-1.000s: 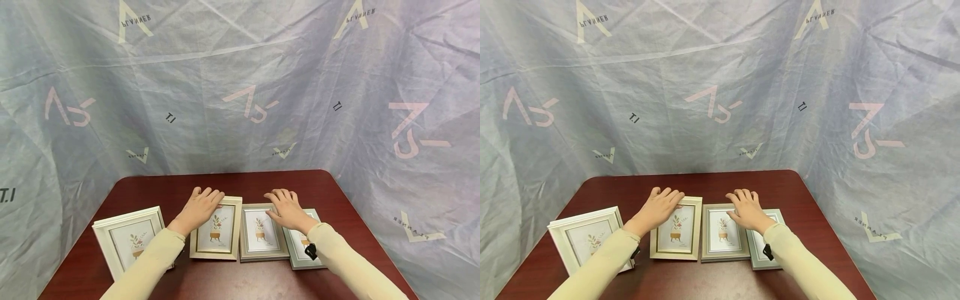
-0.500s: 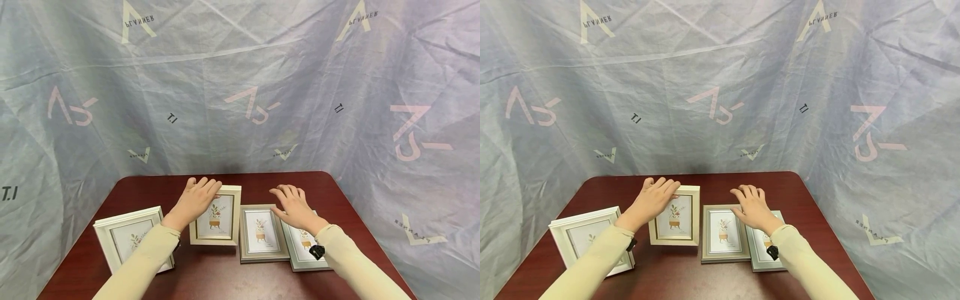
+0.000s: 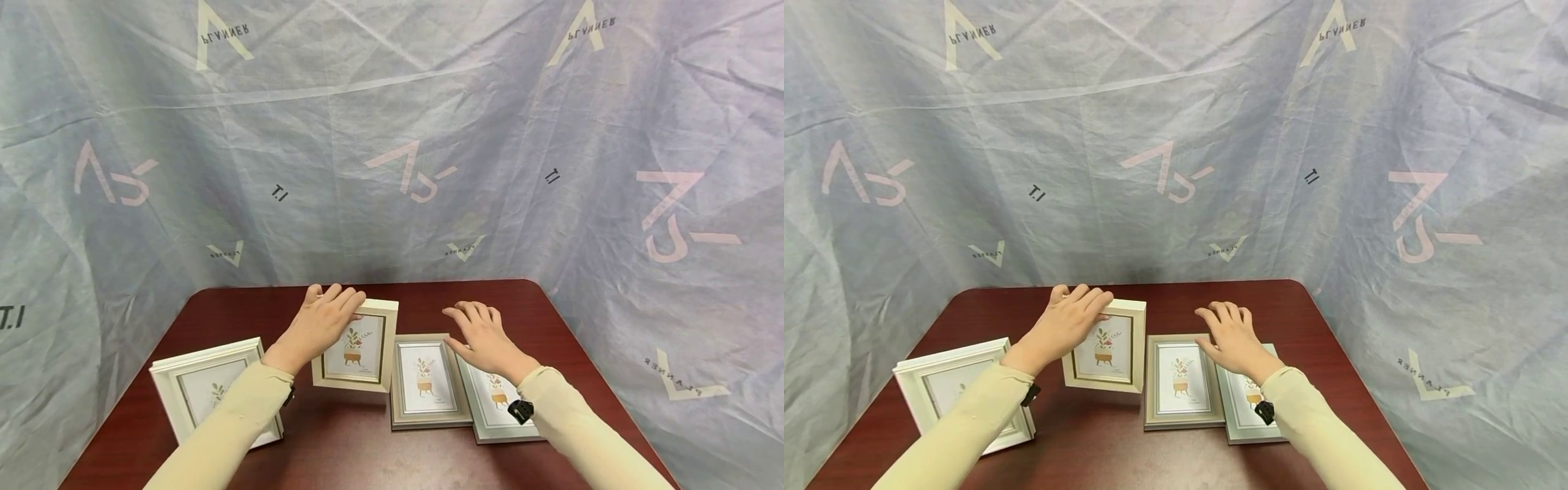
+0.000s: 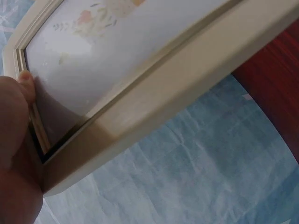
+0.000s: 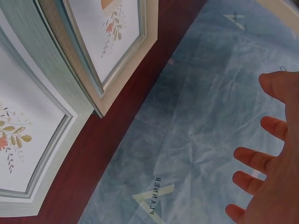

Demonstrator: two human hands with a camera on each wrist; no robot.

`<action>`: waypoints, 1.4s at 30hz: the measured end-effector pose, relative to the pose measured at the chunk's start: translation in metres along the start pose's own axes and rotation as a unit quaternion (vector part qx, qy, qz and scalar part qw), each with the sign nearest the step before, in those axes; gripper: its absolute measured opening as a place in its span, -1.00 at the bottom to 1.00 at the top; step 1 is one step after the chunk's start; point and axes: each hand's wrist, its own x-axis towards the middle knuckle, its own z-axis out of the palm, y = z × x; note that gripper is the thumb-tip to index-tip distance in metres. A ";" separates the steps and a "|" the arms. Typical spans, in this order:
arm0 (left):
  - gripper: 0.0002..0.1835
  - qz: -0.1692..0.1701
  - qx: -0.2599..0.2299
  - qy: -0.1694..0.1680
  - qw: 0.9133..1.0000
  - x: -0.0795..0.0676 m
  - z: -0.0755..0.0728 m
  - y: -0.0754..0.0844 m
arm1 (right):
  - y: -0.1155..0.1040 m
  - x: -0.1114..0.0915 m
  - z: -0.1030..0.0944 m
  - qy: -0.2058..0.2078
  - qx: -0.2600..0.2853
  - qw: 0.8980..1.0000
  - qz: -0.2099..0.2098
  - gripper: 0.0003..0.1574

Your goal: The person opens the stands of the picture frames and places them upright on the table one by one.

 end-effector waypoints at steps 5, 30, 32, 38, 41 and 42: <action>-0.73 0.012 -0.020 -0.017 1.000 0.001 -0.002 -0.001 | 0.001 0.000 0.000 -0.001 0.002 1.000 -0.004 -0.37; -0.59 0.086 -0.119 -0.076 0.986 0.003 -0.012 -0.010 | 0.008 -0.011 0.005 -0.021 -0.007 0.999 -0.041 -0.37; -0.58 0.096 -0.129 -0.066 0.985 0.003 -0.012 -0.011 | 0.008 -0.010 0.005 -0.016 -0.006 0.999 -0.049 -0.37; -0.55 0.119 -0.152 -0.042 0.980 0.002 -0.012 -0.012 | 0.012 -0.009 0.006 0.004 -0.007 0.996 -0.084 -0.36; -0.53 0.129 -0.154 -0.027 0.979 0.001 -0.012 -0.013 | 0.013 -0.008 0.005 0.009 -0.005 0.994 -0.104 -0.37; -0.53 0.133 -0.153 -0.021 0.979 0.001 -0.012 -0.013 | 0.014 -0.008 0.005 0.010 -0.006 0.994 -0.111 -0.37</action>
